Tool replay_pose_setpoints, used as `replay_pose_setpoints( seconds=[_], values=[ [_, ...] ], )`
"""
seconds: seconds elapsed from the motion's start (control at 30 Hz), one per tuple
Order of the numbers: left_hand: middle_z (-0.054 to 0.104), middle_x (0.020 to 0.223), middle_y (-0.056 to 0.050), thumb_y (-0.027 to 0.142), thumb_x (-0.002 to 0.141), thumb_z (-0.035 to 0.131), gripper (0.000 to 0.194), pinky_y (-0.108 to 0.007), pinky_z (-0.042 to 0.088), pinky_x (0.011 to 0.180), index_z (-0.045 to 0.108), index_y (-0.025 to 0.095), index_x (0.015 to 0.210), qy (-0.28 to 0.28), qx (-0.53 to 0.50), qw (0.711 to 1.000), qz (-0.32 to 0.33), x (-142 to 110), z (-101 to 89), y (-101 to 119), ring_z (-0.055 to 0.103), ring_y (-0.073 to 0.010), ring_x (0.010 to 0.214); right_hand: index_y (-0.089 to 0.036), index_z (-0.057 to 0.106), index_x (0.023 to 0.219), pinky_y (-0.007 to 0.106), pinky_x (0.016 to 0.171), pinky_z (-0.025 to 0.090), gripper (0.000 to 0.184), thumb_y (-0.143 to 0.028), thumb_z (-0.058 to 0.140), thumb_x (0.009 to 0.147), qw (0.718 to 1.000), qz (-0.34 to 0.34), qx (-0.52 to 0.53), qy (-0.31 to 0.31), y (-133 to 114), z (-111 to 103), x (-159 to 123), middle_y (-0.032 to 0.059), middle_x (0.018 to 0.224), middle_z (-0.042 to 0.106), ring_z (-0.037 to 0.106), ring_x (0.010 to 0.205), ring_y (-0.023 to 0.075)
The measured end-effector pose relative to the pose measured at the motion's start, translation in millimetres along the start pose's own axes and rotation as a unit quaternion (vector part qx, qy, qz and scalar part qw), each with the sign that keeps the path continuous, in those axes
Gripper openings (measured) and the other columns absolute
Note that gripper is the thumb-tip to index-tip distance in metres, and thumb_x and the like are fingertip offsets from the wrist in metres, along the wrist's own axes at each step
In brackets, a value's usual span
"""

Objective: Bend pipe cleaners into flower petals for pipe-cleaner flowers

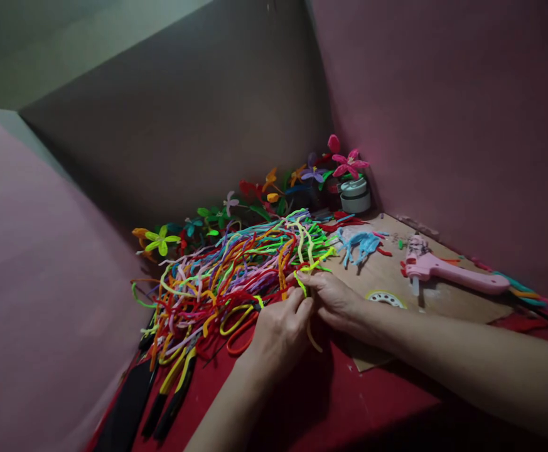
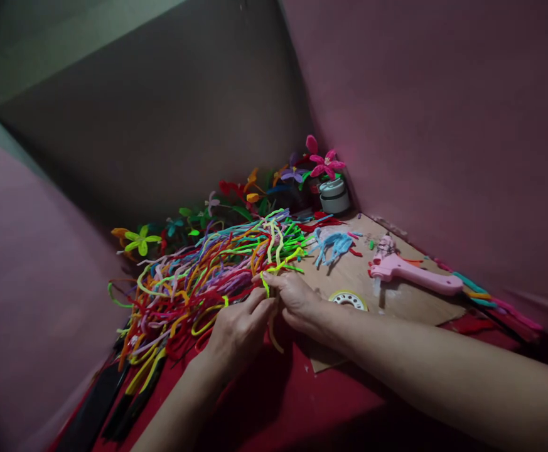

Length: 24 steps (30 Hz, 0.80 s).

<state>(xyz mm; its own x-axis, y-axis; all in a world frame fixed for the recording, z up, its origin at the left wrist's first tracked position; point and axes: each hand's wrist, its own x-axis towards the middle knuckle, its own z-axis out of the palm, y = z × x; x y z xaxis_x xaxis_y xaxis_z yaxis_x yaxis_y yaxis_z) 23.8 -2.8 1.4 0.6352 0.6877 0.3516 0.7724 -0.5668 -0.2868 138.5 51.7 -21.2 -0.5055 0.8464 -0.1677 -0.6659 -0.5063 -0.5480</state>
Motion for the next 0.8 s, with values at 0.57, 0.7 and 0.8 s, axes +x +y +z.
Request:
replay_pose_setpoints(
  seconds=[0.57, 0.7, 0.8],
  values=[
    [0.064, 0.068, 0.000, 0.023, 0.082, 0.044, 0.023, -0.020, 0.041, 0.056, 0.060, 0.022, 0.098, -0.037, -0.246, 0.937, -0.245, -19.0, -33.5, -34.9, 0.057, -0.0119, 0.058, -0.012, 0.055, 0.070, 0.022, 0.040, 0.038, 0.019, -0.023, 0.045, 0.082, 0.995, 0.059, -0.081, -0.021, 1.2, -3.2, -2.6, 0.0011, 0.051, 0.055, 0.046, 0.038, 0.0098],
    [0.060, 0.063, 0.000, 0.027, 0.079, 0.050, 0.023, -0.020, 0.038, 0.052, 0.064, 0.020, 0.095, -0.084, -0.337, 0.891, -0.292, -25.3, -30.2, -48.7, 0.053, -0.0119, 0.056, -0.011, 0.054, 0.065, 0.020, 0.040, 0.038, 0.023, -0.020, 0.043, 0.083, 0.996, 0.035, -0.077, -0.026, -0.3, -7.4, 0.1, 0.0025, 0.049, 0.055, 0.048, 0.039, 0.0095],
    [0.052, 0.052, 0.003, 0.031, 0.074, 0.057, 0.019, -0.018, 0.035, 0.046, 0.064, 0.016, 0.083, -0.023, -0.487, 0.794, -0.362, -28.0, -24.2, -54.1, 0.045, -0.0082, 0.047, -0.010, 0.054, 0.066, 0.023, 0.046, 0.045, 0.026, -0.018, 0.039, 0.085, 0.999, 0.004, -0.041, 0.016, -3.0, -6.3, 3.4, 0.0064, 0.056, 0.059, 0.055, 0.047, 0.0117]
  ],
)
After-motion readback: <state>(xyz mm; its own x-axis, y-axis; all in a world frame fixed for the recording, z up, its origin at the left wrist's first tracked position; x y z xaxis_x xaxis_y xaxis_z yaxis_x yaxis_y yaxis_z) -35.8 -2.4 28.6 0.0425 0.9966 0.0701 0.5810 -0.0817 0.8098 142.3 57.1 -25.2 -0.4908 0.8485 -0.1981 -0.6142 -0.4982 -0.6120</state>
